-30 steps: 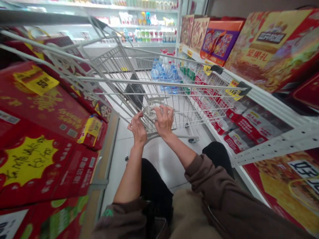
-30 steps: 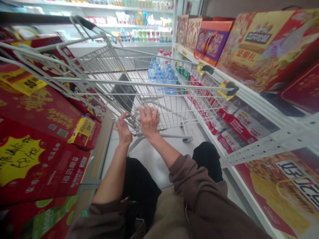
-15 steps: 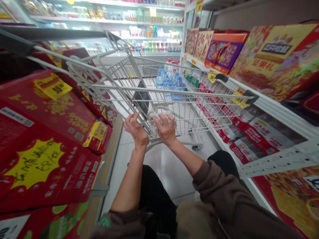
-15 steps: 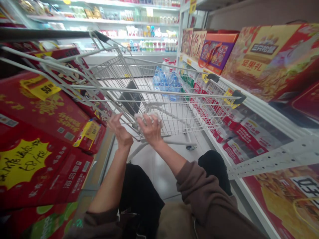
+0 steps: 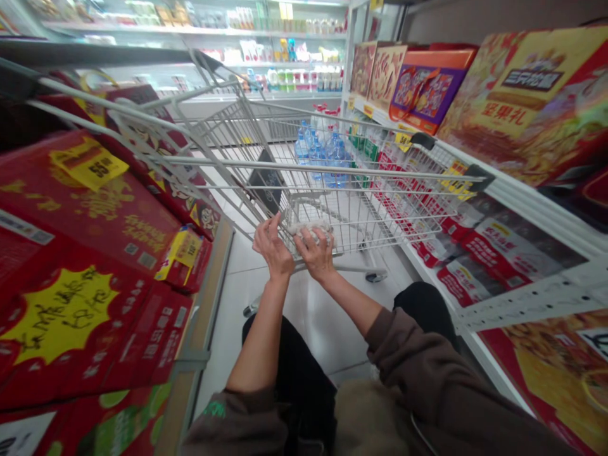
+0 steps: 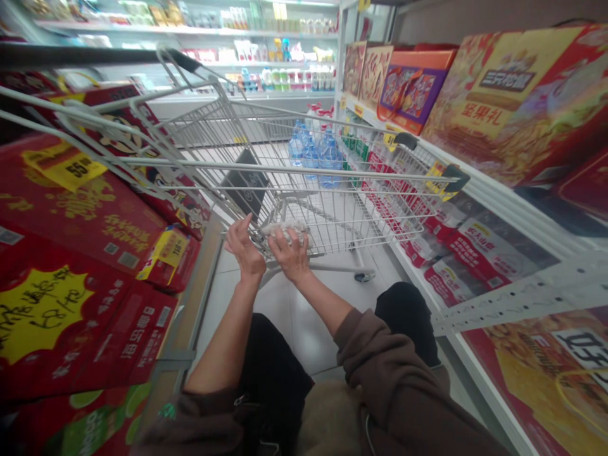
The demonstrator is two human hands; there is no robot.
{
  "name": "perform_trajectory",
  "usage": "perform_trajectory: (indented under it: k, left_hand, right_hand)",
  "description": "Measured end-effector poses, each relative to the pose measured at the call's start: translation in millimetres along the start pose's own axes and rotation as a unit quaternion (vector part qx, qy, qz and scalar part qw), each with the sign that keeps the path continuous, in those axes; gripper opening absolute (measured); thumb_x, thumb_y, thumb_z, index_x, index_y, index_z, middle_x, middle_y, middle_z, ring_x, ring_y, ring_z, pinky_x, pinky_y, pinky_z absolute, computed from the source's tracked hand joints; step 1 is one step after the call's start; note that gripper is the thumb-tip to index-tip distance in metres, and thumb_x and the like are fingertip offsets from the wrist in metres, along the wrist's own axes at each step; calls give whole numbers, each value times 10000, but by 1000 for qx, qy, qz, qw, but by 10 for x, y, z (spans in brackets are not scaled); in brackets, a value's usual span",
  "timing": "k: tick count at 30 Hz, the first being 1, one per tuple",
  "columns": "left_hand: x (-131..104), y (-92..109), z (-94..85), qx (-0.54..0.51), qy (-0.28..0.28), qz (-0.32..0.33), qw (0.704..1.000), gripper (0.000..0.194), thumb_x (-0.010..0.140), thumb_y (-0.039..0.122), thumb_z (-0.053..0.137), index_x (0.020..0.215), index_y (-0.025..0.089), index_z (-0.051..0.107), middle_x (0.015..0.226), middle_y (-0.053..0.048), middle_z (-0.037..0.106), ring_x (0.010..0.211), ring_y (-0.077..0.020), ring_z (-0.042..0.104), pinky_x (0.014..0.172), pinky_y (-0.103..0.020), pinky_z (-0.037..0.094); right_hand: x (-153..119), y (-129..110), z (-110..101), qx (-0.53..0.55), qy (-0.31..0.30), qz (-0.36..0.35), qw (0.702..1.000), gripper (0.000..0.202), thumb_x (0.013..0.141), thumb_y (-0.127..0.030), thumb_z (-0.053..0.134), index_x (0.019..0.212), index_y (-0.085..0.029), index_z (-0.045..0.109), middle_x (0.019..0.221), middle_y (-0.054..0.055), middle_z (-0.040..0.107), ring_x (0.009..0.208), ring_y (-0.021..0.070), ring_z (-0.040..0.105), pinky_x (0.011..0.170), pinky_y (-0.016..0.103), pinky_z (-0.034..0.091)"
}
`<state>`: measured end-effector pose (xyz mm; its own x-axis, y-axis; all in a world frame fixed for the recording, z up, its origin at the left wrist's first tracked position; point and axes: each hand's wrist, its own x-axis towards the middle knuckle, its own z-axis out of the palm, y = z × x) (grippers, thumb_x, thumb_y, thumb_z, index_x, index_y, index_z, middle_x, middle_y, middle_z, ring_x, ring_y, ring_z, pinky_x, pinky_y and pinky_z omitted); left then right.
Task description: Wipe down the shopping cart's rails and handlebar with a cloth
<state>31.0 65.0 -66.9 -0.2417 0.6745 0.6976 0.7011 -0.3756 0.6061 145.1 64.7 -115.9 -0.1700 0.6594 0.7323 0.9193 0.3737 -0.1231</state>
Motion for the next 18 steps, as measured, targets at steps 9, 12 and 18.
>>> perform_trajectory:
  k: [9,12,18]
  left_hand:
    - [-176,-87,124,56,-32,6,998,746,1033,519,30,1434,205,576,1393,-145,599,1431,-281,400,1185,-473,213]
    - [-123,-97,91,61,-42,20,997,770,1025,547,35,1400,193,607,1352,-153,612,1371,-288,435,1160,-465,246]
    - [-135,-15,149,54,-26,7,998,784,1021,566,20,1375,201,615,1337,-141,617,1346,-285,431,1130,-452,278]
  right_hand:
    - [-565,440,226,-21,-43,-30,998,223,1012,-200,547,1137,-315,690,1261,43,720,1177,210,562,1054,498,393]
    - [-648,598,159,-22,-39,-18,999,190,1001,-206,575,1088,-300,716,1238,53,726,1180,217,554,1044,496,393]
    - [-245,648,39,-36,46,69,996,266,1013,-241,548,1203,-331,711,1301,85,688,1273,269,490,1058,507,352]
